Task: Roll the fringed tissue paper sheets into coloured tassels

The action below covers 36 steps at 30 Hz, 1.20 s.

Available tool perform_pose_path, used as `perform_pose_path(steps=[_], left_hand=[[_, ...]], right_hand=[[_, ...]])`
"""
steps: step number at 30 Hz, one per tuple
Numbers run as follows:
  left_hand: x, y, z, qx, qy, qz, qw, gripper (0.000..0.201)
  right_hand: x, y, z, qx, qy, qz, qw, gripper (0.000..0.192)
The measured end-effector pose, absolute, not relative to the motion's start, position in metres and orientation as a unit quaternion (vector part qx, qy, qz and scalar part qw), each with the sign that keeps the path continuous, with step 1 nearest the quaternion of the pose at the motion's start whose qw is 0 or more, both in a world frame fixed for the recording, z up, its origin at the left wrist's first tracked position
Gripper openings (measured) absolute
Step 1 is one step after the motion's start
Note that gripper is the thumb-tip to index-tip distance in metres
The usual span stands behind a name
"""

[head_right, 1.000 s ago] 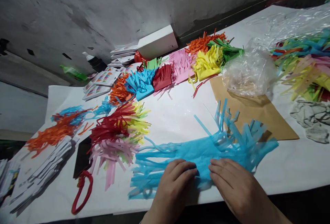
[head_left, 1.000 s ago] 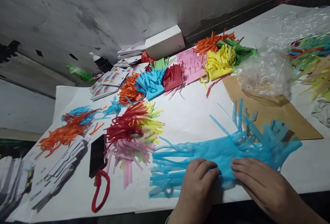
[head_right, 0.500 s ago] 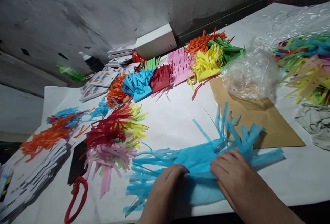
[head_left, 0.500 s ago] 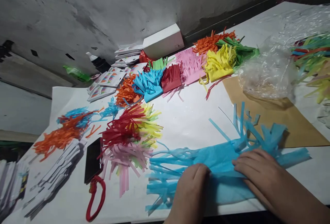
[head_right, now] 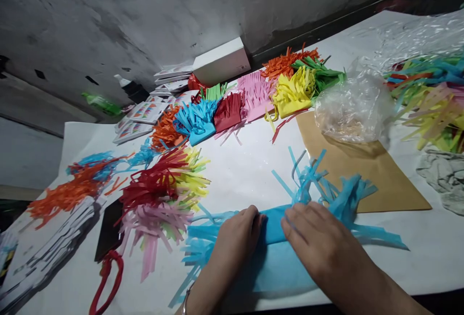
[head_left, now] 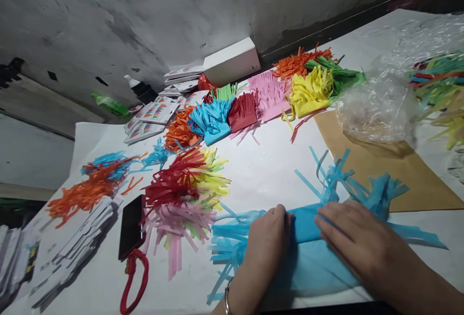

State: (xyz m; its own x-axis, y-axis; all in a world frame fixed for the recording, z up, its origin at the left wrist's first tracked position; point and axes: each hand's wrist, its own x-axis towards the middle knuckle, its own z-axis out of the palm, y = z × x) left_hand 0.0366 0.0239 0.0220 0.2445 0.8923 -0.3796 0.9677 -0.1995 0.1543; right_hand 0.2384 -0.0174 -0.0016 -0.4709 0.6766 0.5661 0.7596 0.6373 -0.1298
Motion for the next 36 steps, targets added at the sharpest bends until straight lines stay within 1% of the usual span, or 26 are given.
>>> perform_pose_path(steps=[3, 4, 6, 8, 9, 10, 12, 16, 19, 22, 25, 27, 29, 33, 34, 36], left_hand=[[0.034, 0.021, 0.018, 0.772, 0.608, -0.084, 0.166, 0.019], [0.032, 0.018, 0.017, 0.778, 0.607, -0.058, 0.15, 0.016], [0.029, 0.012, 0.016, 0.806, 0.584, 0.034, 0.095, 0.009], [0.025, 0.004, 0.016, 0.841, 0.523, 0.136, 0.033, 0.024], [0.024, 0.0, 0.016, 0.855, 0.489, 0.173, 0.01, 0.028], [0.023, -0.003, 0.015, 0.866, 0.461, 0.196, -0.004, 0.025], [0.022, -0.009, 0.012, 0.879, 0.427, 0.213, -0.01, 0.01], [0.018, -0.014, 0.003, 0.898, 0.381, 0.22, 0.013, 0.02], [0.012, -0.015, -0.002, 0.906, 0.361, 0.22, 0.03, 0.026], [0.006, -0.017, -0.008, 0.89, 0.39, 0.232, 0.046, 0.024], [0.005, -0.018, -0.013, 0.856, 0.456, 0.239, 0.054, 0.019], [0.008, -0.016, -0.012, 0.832, 0.512, 0.207, 0.046, 0.019], [0.013, -0.012, -0.008, 0.819, 0.553, 0.152, 0.032, 0.018], [0.022, -0.004, 0.002, 0.813, 0.578, 0.068, 0.021, 0.016], [0.023, -0.002, 0.004, 0.812, 0.579, 0.061, 0.022, 0.015], [0.023, 0.0, 0.005, 0.814, 0.577, 0.054, 0.028, 0.015]], right_hand=[[0.235, -0.023, -0.011, -0.376, -0.871, -0.056, 0.312, 0.035], [0.234, -0.023, -0.014, -0.375, -0.871, -0.06, 0.312, 0.036], [0.234, -0.022, -0.017, -0.374, -0.869, -0.059, 0.318, 0.038], [0.232, -0.021, -0.017, -0.385, -0.859, -0.042, 0.334, 0.034], [0.231, -0.021, -0.016, -0.391, -0.853, -0.029, 0.344, 0.031], [0.23, -0.021, -0.014, -0.397, -0.847, -0.015, 0.352, 0.027], [0.226, -0.022, -0.012, -0.405, -0.843, 0.002, 0.355, 0.022], [0.226, -0.025, -0.014, -0.399, -0.857, -0.037, 0.323, 0.033], [0.236, -0.027, -0.018, -0.395, -0.858, -0.054, 0.325, 0.036], [0.244, -0.027, -0.02, -0.401, -0.85, -0.043, 0.34, 0.032], [0.244, -0.022, -0.019, -0.454, -0.827, -0.022, 0.331, 0.032], [0.239, -0.015, -0.019, -0.495, -0.811, -0.03, 0.31, 0.038], [0.235, -0.009, -0.018, -0.526, -0.804, -0.05, 0.275, 0.041], [0.231, -0.002, -0.014, -0.573, -0.792, -0.073, 0.198, 0.031], [0.231, -0.002, -0.013, -0.58, -0.786, -0.081, 0.196, 0.029], [0.232, -0.004, -0.01, -0.564, -0.788, -0.093, 0.227, 0.024]])
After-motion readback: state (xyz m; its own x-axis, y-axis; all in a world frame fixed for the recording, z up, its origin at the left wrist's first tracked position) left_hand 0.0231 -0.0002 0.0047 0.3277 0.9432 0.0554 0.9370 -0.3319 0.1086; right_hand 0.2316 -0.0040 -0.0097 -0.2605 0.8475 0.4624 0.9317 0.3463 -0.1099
